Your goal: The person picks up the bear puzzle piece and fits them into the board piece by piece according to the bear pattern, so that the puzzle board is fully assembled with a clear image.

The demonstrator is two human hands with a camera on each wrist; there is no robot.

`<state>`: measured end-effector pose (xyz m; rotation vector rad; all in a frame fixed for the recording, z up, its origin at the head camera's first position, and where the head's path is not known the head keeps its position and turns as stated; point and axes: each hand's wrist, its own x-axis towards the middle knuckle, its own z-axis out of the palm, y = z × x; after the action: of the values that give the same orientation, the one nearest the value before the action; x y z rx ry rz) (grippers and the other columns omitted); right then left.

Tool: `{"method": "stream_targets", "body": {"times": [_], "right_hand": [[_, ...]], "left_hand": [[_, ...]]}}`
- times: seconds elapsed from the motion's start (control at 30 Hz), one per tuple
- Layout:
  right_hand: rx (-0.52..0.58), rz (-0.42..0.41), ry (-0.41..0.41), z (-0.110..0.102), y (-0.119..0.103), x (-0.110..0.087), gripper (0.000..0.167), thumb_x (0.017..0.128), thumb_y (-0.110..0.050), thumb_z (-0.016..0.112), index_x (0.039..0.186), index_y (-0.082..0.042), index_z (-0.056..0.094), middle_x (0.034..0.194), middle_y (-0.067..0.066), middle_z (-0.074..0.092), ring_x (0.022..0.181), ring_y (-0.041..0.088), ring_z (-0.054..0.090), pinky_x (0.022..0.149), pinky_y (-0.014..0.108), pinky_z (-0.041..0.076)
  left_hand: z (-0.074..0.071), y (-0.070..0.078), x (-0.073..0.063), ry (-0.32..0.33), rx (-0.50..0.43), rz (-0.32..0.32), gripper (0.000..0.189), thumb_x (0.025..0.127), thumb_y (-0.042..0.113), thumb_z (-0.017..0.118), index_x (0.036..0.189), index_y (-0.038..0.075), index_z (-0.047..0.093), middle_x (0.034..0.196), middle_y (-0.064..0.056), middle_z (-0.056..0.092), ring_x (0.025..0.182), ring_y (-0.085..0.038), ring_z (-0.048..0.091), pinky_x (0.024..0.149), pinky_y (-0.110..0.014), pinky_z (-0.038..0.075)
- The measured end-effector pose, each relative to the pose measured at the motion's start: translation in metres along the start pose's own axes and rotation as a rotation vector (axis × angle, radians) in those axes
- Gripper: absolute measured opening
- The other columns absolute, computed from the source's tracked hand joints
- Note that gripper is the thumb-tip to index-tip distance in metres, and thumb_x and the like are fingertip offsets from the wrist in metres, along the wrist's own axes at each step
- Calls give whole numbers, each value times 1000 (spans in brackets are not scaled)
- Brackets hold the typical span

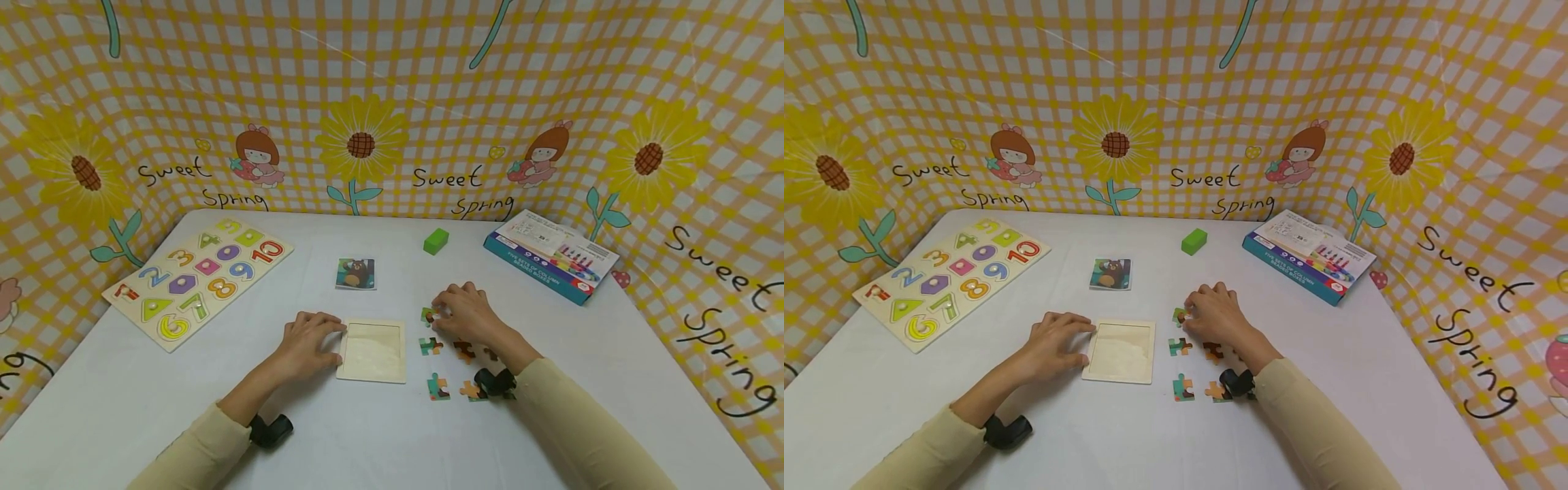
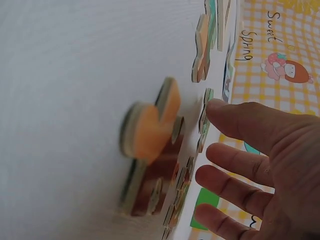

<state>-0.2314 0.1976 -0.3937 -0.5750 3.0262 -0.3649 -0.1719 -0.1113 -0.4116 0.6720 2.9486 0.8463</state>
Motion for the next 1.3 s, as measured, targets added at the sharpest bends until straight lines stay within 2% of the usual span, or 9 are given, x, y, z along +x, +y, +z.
{"method": "stream_targets", "body": {"times": [0.6,0.83,1.3], "right_hand": [[-33,5,13,5,2,2,28,82,-25,77,103,-9,72,107,10,62,104,35,47,90,54,33],[-43,9,18,6,2,3,25,82,-26,77,100,-10,73,105,8,62,104,35,46,93,55,31],[-45,-2,24,5,3,3,25,82,-25,74,102,-9,72,106,9,62,103,33,47,92,54,32]], "left_hand": [[4,-7,-1,-16,-27,11,42,77,14,79,116,8,67,126,-7,57,115,-33,40,91,-56,28],[4,-8,-1,-6,-42,37,42,77,14,78,117,6,66,125,-7,58,115,-33,40,90,-56,27],[9,0,4,1,-41,46,42,78,14,78,117,5,66,125,-8,58,115,-34,41,90,-57,27]]}}
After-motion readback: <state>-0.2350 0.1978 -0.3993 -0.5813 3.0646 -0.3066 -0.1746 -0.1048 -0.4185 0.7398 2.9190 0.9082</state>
